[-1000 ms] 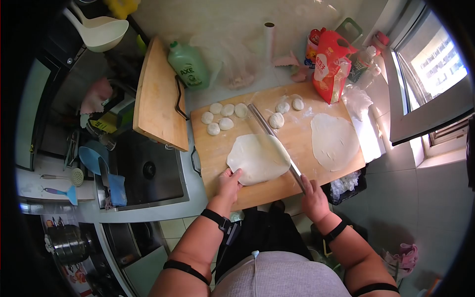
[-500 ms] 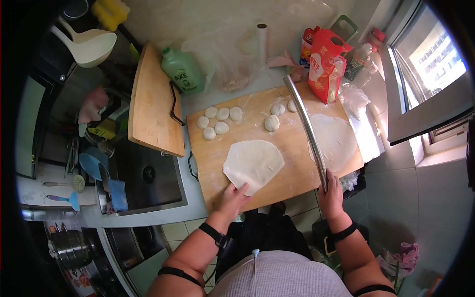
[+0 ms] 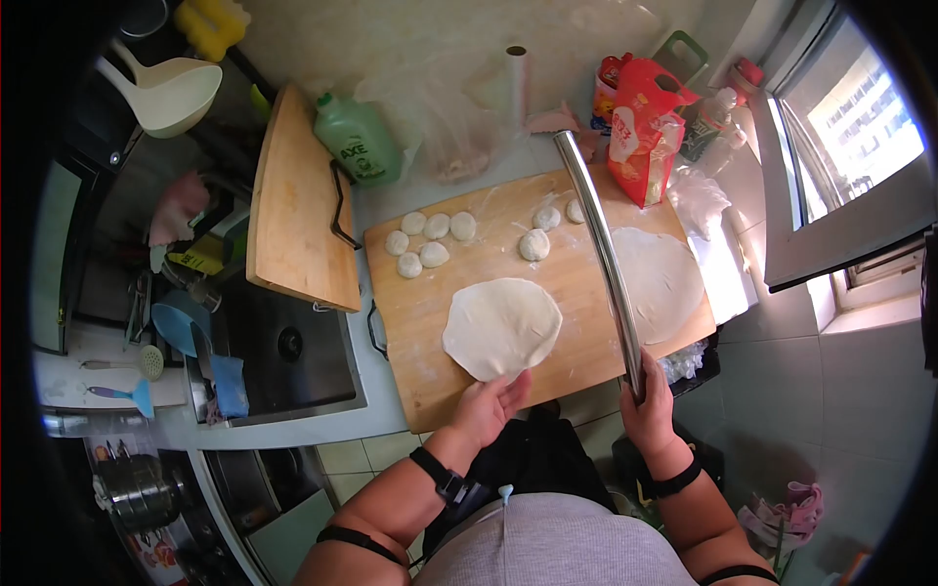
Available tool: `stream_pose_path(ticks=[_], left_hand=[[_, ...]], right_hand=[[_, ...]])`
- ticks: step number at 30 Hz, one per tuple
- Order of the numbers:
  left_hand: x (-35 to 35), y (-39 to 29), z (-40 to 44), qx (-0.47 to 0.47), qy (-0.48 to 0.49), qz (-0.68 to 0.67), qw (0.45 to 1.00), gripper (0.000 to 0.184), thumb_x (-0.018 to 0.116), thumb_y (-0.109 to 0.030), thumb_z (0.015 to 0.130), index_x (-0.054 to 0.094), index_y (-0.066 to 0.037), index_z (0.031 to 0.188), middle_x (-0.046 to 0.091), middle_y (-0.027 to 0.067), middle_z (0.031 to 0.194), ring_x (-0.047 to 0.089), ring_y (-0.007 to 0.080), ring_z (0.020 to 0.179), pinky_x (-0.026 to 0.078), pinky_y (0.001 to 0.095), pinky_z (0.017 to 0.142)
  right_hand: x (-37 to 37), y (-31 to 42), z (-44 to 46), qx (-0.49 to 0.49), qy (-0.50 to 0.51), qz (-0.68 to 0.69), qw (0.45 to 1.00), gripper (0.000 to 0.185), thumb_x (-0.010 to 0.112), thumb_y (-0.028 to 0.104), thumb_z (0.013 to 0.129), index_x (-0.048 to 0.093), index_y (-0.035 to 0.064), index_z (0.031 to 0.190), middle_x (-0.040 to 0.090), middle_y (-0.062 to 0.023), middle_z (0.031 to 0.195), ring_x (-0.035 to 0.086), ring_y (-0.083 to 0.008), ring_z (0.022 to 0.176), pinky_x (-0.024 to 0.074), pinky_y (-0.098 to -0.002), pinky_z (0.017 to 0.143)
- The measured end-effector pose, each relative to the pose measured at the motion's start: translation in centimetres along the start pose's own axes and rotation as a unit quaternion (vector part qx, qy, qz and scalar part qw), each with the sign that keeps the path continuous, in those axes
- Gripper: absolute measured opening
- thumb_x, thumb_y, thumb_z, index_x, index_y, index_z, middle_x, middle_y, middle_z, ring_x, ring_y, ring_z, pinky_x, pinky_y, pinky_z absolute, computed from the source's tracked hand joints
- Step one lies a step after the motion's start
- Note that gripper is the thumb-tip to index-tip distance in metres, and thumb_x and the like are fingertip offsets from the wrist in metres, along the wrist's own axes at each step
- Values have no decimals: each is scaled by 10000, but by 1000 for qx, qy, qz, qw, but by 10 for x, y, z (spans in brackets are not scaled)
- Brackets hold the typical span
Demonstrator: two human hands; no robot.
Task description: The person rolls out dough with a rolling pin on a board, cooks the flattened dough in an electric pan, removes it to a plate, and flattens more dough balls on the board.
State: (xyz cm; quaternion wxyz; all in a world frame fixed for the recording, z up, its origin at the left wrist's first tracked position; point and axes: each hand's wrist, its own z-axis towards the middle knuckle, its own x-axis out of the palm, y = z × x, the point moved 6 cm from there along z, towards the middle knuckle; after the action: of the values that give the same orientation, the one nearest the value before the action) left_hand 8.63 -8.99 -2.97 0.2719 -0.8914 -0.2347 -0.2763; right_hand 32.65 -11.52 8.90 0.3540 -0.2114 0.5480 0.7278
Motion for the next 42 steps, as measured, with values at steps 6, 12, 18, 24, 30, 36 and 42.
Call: stream_pose_path(ticks=[6, 12, 18, 24, 30, 36, 42], left_hand=[[11, -33, -25, -81, 30, 441, 894, 285, 537, -269, 969, 537, -70, 1173, 653, 119, 1144, 655, 225, 988, 525, 341, 851], [43, -89, 5, 345, 36, 897, 275, 605, 582, -445, 876, 437, -197, 1409, 296, 90, 1522, 261, 298, 1406, 217, 519, 1133], [57, -63, 44, 325, 100, 894, 291, 660, 556, -512, 867, 384, -248, 1447, 182, 82, 1568, 126, 294, 1452, 114, 544, 1154], [53, -100, 57, 324, 3, 882, 342, 674, 570, -484, 866, 376, -209, 1451, 180, 108, 1567, 120, 309, 1452, 117, 545, 1149], [13, -84, 24, 289, -93, 886, 349, 698, 571, -491, 856, 360, -208, 1458, 150, 142, 1570, 82, 327, 1458, 93, 572, 1140], [68, -41, 43, 303, 20, 885, 353, 685, 597, -491, 842, 376, -252, 1444, 167, 144, 1562, 99, 342, 1453, 93, 581, 1134], [70, -85, 71, 328, -73, 867, 367, 683, 571, -497, 860, 362, -238, 1456, 148, 146, 1566, 89, 343, 1453, 92, 590, 1131]], right_hand=[[-4, -3, -2, 2, -4, 2, 1000, 548, 598, -52, 766, 430, -80, 1287, 559, -238, 1002, 590, -381, 851, 502, -399, 760], [-3, -6, -2, 18, 5, -4, 1000, 542, 597, -56, 764, 437, -77, 1281, 562, -236, 987, 593, -378, 853, 502, -399, 759], [-5, -5, 0, 11, -1, -8, 1000, 535, 602, -61, 755, 449, -74, 1268, 565, -227, 967, 591, -374, 826, 503, -400, 739], [-8, -7, -3, 16, -11, -18, 1000, 554, 603, -63, 749, 440, -72, 1278, 560, -222, 950, 586, -364, 807, 501, -396, 727], [-13, -12, -12, 15, -26, -13, 999, 554, 603, -63, 751, 436, -70, 1278, 552, -217, 941, 575, -359, 801, 491, -394, 712], [-11, -11, -13, 43, -11, -1, 999, 568, 608, -70, 740, 437, -56, 1282, 537, -209, 908, 562, -359, 780, 482, -400, 696], [-12, 0, -7, 19, -16, -1, 1000, 566, 607, -73, 741, 438, -55, 1281, 536, -199, 900, 560, -350, 762, 483, -394, 677]])
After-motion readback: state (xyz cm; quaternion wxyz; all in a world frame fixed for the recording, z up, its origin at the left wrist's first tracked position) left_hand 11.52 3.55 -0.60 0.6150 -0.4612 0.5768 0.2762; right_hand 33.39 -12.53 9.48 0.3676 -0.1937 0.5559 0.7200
